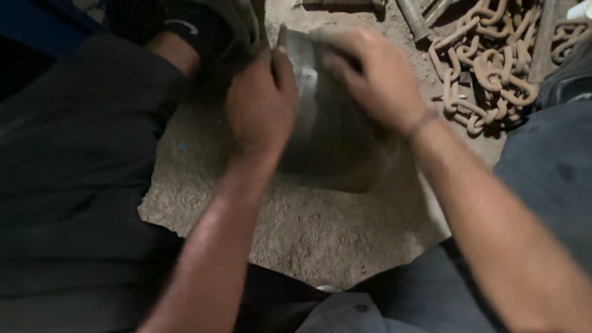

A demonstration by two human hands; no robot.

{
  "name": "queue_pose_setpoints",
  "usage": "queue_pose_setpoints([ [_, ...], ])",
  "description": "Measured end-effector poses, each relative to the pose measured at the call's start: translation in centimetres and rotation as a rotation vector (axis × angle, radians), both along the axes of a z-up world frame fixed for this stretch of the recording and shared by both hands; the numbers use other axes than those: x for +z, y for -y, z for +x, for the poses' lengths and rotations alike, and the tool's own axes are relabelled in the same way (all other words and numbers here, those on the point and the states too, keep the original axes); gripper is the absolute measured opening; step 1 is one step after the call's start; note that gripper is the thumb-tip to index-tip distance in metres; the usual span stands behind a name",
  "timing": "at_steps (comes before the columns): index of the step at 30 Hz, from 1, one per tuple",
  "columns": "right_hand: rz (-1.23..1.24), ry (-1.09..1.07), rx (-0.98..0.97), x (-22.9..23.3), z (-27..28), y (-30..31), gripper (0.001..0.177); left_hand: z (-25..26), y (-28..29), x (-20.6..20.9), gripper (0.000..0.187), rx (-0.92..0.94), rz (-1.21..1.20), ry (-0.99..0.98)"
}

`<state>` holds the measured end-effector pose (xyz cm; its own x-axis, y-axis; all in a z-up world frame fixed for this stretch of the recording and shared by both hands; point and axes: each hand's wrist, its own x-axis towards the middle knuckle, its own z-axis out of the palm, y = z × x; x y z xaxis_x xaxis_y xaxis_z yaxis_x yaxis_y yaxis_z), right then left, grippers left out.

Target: The person scrapes the surface of a cylindrical metal object with a flat metal tool while sitting on the floor. They rotate the object to access different areas and continue scraping throughout the clip.

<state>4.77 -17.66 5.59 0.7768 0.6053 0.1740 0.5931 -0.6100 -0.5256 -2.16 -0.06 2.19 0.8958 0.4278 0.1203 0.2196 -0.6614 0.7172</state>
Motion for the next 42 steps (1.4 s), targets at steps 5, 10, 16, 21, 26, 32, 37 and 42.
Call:
queue_pose_setpoints([
  [5,-0.155,0.311,-0.048,1.3,-10.3,2.1,0.045,0.3,0.0,-0.4,0.038,-0.015,-0.072,-0.036],
  [10,-0.168,0.319,-0.118,0.0,-9.3,2.2,0.039,0.3,0.2,-0.6,0.035,-0.017,-0.055,-0.031],
  [16,-0.213,-0.22,-0.219,-0.2,1.9,1.2,0.039,0.4,0.0,0.1,0.033,-0.001,-0.048,-0.044],
  [21,-0.167,-0.1,-0.28,-0.4,-4.2,2.7,0.047,0.8,0.1,0.1,0.031,0.019,-0.104,-0.095],
  [26,-0.32,0.426,-0.194,-0.5,-12.9,2.8,0.058,0.8,0.2,-0.7,0.031,0.003,-0.074,-0.046],
  [32,-0.134,-0.015,-0.225,-2.3,-4.0,4.7,0.046,0.5,0.2,-0.6,0.032,0.003,-0.008,0.013],
  [37,-0.221,-0.106,-0.172,-3.5,2.8,5.0,0.038,0.3,0.3,0.4,0.034,0.025,0.03,-0.019],
  [42,-0.256,0.259,-0.232,-2.8,-8.5,3.6,0.074,0.8,0.0,-0.1,0.034,0.013,-0.018,-0.003],
])
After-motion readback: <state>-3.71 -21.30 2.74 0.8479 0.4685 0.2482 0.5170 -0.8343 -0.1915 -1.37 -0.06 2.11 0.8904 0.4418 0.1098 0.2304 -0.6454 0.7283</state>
